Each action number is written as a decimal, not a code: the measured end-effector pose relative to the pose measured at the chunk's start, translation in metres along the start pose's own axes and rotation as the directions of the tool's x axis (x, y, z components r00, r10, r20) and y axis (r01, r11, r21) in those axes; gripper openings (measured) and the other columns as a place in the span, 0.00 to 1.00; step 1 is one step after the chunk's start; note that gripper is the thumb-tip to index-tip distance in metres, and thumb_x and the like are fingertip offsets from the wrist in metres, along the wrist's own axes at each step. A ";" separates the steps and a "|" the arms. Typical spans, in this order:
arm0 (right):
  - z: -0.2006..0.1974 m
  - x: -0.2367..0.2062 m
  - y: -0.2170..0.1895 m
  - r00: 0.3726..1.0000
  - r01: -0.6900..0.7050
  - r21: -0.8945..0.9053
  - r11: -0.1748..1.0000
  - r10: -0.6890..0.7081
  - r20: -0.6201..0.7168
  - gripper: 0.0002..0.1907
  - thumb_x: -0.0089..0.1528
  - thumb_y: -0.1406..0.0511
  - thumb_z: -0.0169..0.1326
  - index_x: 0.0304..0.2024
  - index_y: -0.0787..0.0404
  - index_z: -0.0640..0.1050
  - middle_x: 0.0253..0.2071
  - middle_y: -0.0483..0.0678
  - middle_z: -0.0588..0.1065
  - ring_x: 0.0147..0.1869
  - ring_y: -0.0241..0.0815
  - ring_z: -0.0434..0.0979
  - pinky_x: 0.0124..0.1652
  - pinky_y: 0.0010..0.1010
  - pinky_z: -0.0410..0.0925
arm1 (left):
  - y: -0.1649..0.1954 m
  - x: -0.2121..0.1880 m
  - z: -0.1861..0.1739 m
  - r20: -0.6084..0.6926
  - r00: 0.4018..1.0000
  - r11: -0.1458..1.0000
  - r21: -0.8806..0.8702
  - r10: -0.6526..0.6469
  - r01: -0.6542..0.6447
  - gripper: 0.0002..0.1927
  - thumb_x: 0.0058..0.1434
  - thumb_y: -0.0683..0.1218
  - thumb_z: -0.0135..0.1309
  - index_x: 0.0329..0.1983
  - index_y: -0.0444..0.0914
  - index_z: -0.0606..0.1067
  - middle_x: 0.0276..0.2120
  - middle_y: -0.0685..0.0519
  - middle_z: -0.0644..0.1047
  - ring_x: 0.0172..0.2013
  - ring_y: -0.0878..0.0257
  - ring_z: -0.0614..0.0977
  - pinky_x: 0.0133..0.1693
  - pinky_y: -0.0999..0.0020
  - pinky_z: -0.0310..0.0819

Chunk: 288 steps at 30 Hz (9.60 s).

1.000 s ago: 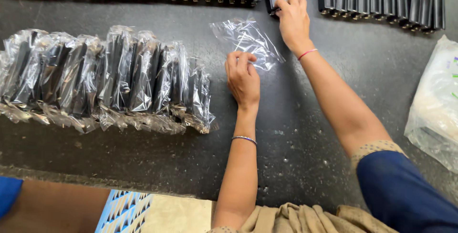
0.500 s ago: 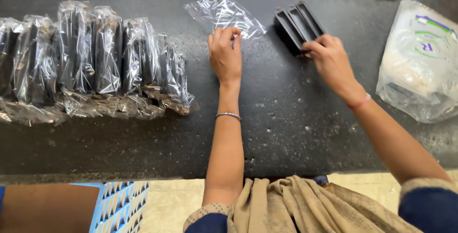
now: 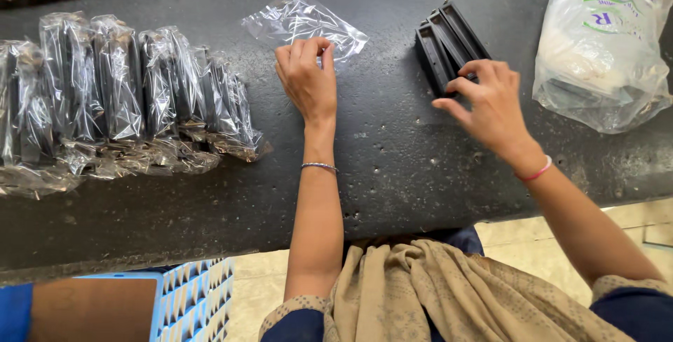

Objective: The person repeatedly picks up small black rectangular parts and places them into clear plastic bags. They seal each bag and set it aside on the table, building a growing stack of packaged parts. The person also retrieves additional parts from a larger bag and continues the packaging cycle.

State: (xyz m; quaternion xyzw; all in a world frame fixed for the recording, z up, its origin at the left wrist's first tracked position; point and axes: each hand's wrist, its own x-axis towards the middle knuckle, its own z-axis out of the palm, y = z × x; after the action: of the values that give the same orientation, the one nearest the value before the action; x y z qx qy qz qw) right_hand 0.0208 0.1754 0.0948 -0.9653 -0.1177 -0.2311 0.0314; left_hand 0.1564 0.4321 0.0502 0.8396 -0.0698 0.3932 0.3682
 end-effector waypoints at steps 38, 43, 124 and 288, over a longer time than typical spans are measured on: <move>0.107 0.078 -0.012 0.743 -0.406 0.706 -0.581 0.240 0.624 0.09 0.71 0.66 0.48 0.49 0.66 0.74 0.45 0.49 0.77 0.45 0.37 0.81 0.45 0.24 0.78 | 0.040 -0.007 0.001 0.280 0.953 0.901 -0.433 0.114 0.020 0.04 0.59 0.42 0.60 0.37 0.42 0.80 0.37 0.58 0.79 0.42 0.58 0.80 0.44 0.63 0.76; 0.133 0.081 -0.011 0.831 -0.303 0.708 -0.637 0.187 0.524 0.05 0.75 0.68 0.51 0.51 0.65 0.75 0.42 0.47 0.74 0.40 0.31 0.75 0.31 0.16 0.67 | 0.051 -0.016 0.003 0.391 0.916 0.862 -0.492 0.094 0.122 0.04 0.62 0.41 0.59 0.39 0.41 0.79 0.36 0.55 0.78 0.39 0.55 0.81 0.40 0.61 0.76; 0.081 0.068 0.009 0.800 -0.599 0.751 0.277 0.180 0.572 0.16 0.68 0.63 0.54 0.54 0.67 0.78 0.47 0.47 0.79 0.48 0.33 0.78 0.47 0.24 0.73 | -0.012 -0.016 0.048 0.557 0.805 0.870 -0.273 -0.205 0.411 0.11 0.60 0.47 0.62 0.36 0.36 0.74 0.32 0.47 0.82 0.32 0.56 0.84 0.34 0.59 0.76; 0.111 0.066 0.041 0.948 -0.271 0.962 -0.014 0.168 0.270 0.06 0.71 0.68 0.53 0.49 0.63 0.77 0.41 0.43 0.78 0.46 0.30 0.75 0.49 0.24 0.71 | 0.080 -0.023 0.033 0.549 0.825 0.962 -0.273 0.134 0.025 0.16 0.63 0.42 0.57 0.54 0.47 0.73 0.57 0.54 0.70 0.34 0.56 0.86 0.34 0.60 0.82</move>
State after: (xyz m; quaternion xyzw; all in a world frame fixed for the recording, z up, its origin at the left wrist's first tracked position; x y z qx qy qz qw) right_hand 0.1364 0.1621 0.0259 -0.6821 -0.0929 -0.0395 0.7243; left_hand 0.1287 0.3485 0.0647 0.8579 -0.2517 0.1259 0.4299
